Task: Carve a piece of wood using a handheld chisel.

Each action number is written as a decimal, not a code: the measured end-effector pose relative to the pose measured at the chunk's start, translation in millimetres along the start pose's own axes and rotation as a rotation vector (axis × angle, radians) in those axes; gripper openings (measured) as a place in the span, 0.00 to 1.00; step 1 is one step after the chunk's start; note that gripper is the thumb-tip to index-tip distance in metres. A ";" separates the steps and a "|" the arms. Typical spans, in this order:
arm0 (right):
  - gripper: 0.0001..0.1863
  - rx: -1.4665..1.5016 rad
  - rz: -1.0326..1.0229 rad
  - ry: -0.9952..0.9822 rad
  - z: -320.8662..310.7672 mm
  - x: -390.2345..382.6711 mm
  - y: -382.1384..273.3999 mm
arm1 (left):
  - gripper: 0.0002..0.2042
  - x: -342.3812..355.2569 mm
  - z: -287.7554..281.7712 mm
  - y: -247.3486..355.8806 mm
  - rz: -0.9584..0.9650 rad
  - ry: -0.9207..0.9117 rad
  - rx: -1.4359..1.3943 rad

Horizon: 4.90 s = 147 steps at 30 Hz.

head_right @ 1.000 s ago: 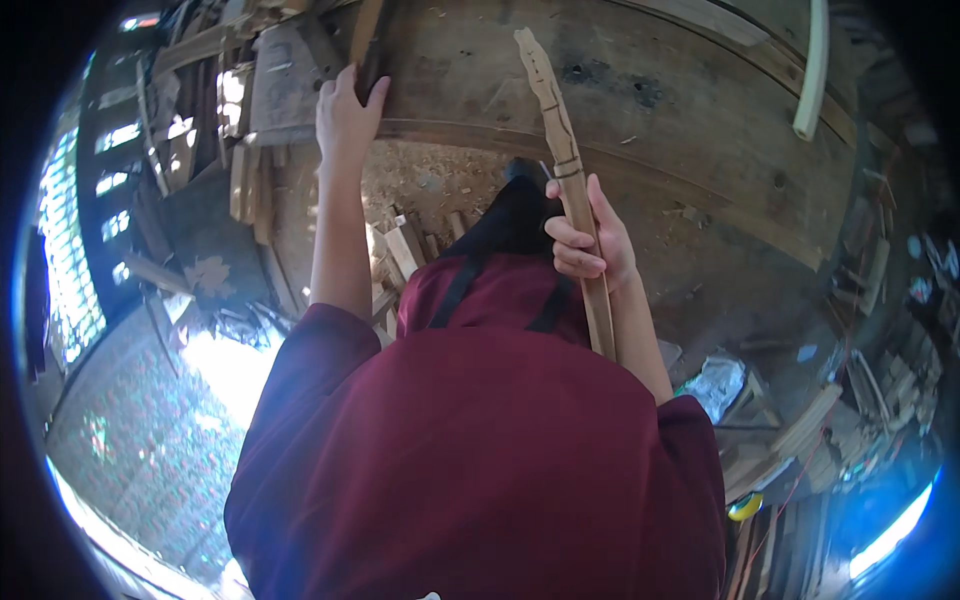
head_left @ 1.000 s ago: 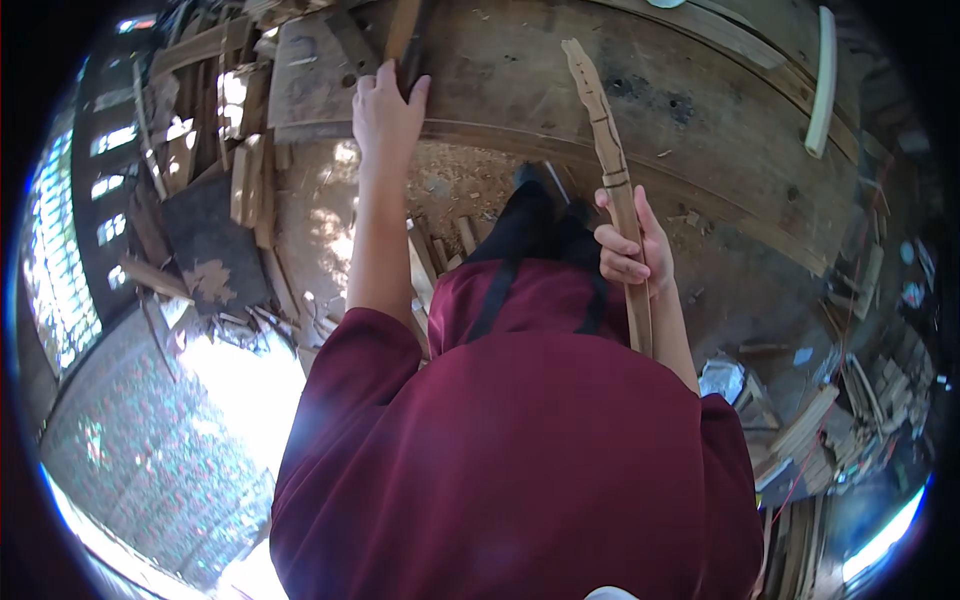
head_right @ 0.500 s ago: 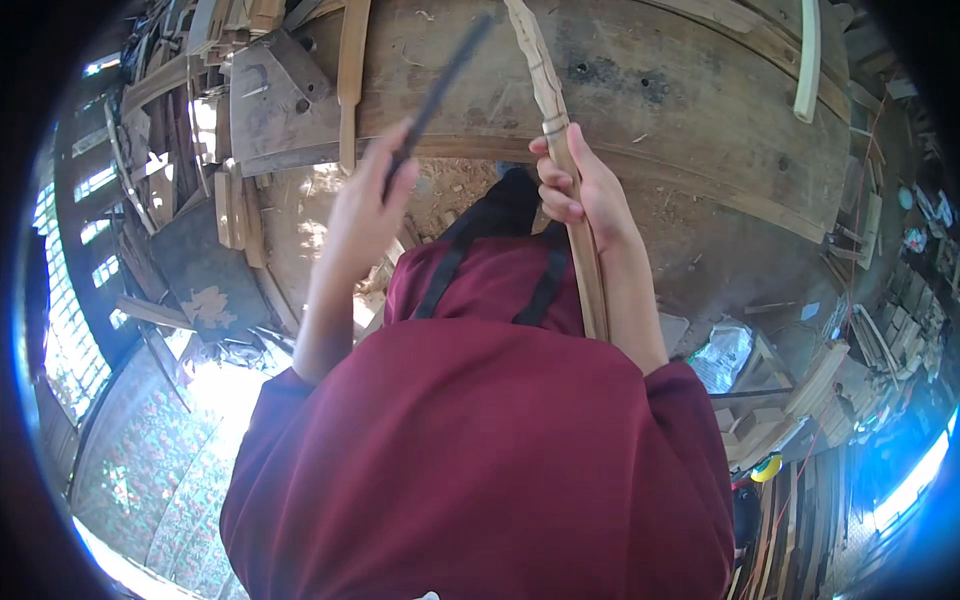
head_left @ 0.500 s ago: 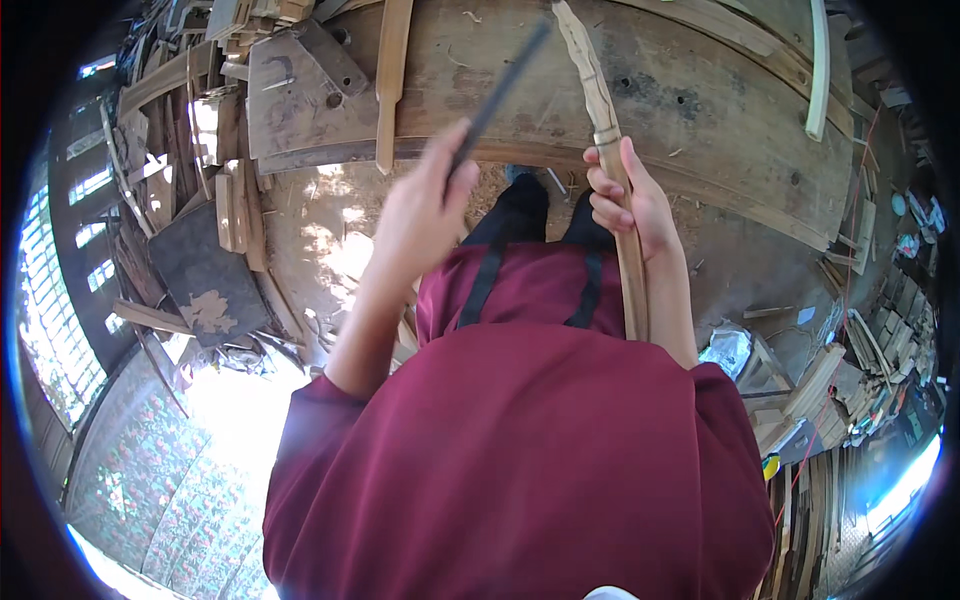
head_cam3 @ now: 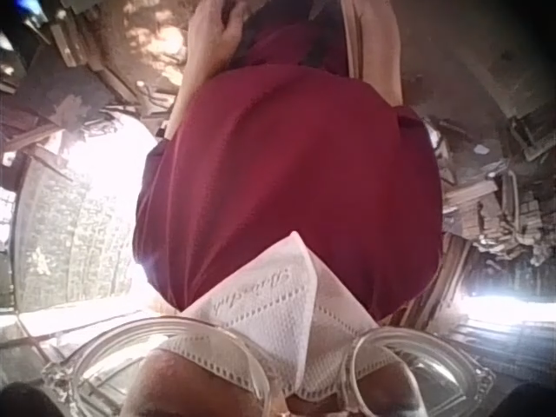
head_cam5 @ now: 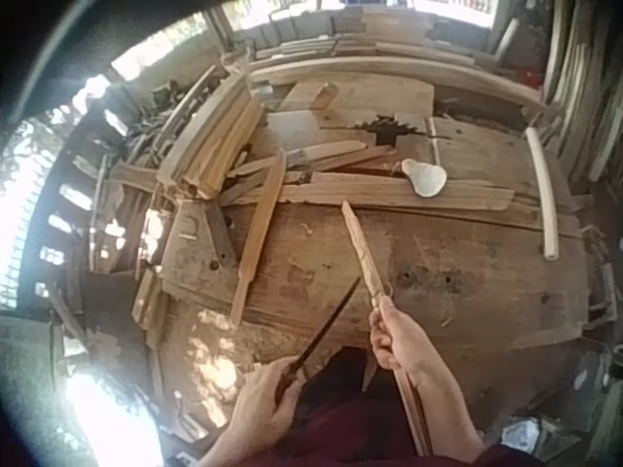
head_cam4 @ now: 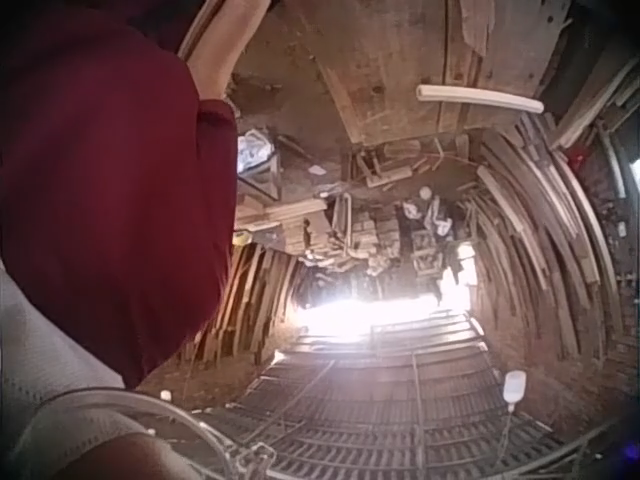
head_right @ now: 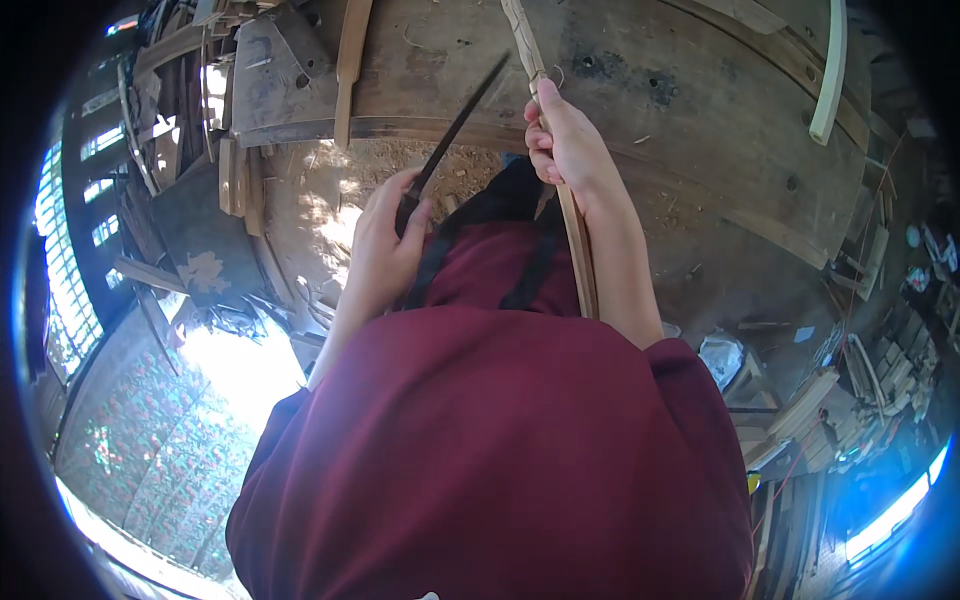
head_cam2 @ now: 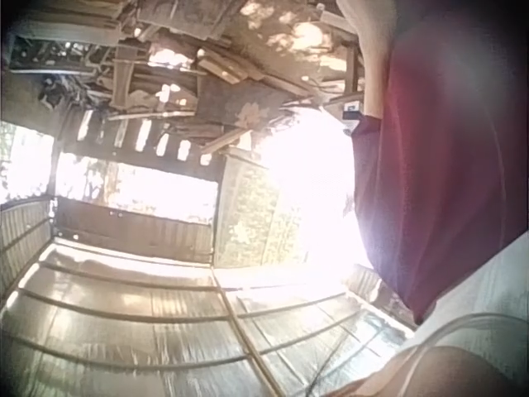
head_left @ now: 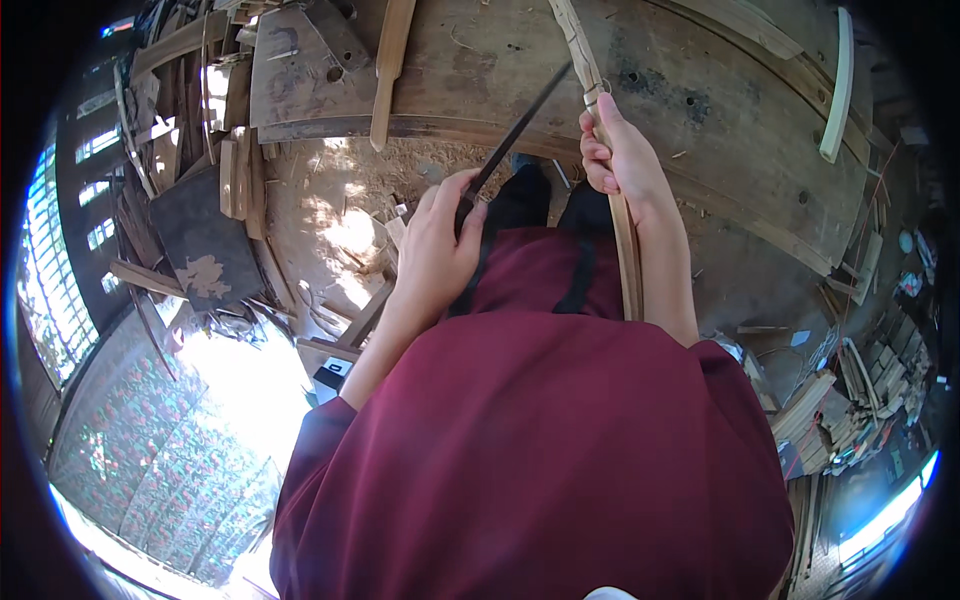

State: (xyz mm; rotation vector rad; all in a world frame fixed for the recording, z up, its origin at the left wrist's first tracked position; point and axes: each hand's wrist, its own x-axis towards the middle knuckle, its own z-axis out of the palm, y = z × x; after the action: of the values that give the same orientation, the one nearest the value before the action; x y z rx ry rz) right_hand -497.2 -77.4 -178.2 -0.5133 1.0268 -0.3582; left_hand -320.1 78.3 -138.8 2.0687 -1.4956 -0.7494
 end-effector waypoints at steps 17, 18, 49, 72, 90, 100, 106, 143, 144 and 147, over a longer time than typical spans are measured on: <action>0.26 -0.195 0.054 -0.097 -30.0 1.7 -25.3 | 0.13 -11.8 44.0 -13.2 -0.680 -0.179 -0.958; 0.26 -0.195 0.054 -0.098 -30.4 1.6 -26.7 | 0.13 -13.7 42.8 -15.0 -0.638 -0.191 -0.891; 0.24 -0.368 -0.153 -0.026 -41.9 8.9 5.0 | 0.28 -9.7 33.0 106.7 -0.283 -0.264 -0.156; 0.25 -0.308 0.040 -0.111 -42.9 -13.2 -11.7 | 0.30 -25.5 32.1 115.5 -0.361 -0.221 -0.135; 0.28 -0.452 -0.102 0.038 -54.2 -5.0 -16.6 | 0.32 4.4 68.8 132.1 -0.325 -0.195 -0.059; 0.27 -0.264 0.054 -0.014 -49.5 -13.5 -27.4 | 0.33 16.9 93.7 121.5 -0.343 -0.151 0.123; 0.27 -0.267 0.054 0.005 -54.1 -10.5 -33.2 | 0.34 38.0 97.8 113.2 -0.302 -0.113 0.170; 0.26 -0.243 0.052 -0.062 -63.2 -23.4 -27.4 | 0.25 17.7 74.3 118.3 -0.318 -0.083 0.015; 0.26 -0.250 0.052 -0.062 -62.6 -23.2 -27.0 | 0.26 18.3 75.4 117.6 -0.324 -0.081 0.031; 0.26 -0.276 0.041 -0.037 -59.6 -24.3 -26.6 | 0.27 21.1 76.6 119.0 -0.350 -0.093 0.065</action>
State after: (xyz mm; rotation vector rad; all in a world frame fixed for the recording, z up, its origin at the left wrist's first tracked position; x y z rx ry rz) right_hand -562.4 -101.0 -170.7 -0.7427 1.0556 -0.1698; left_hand -448.9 18.9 -120.0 2.4088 -1.2306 -0.9483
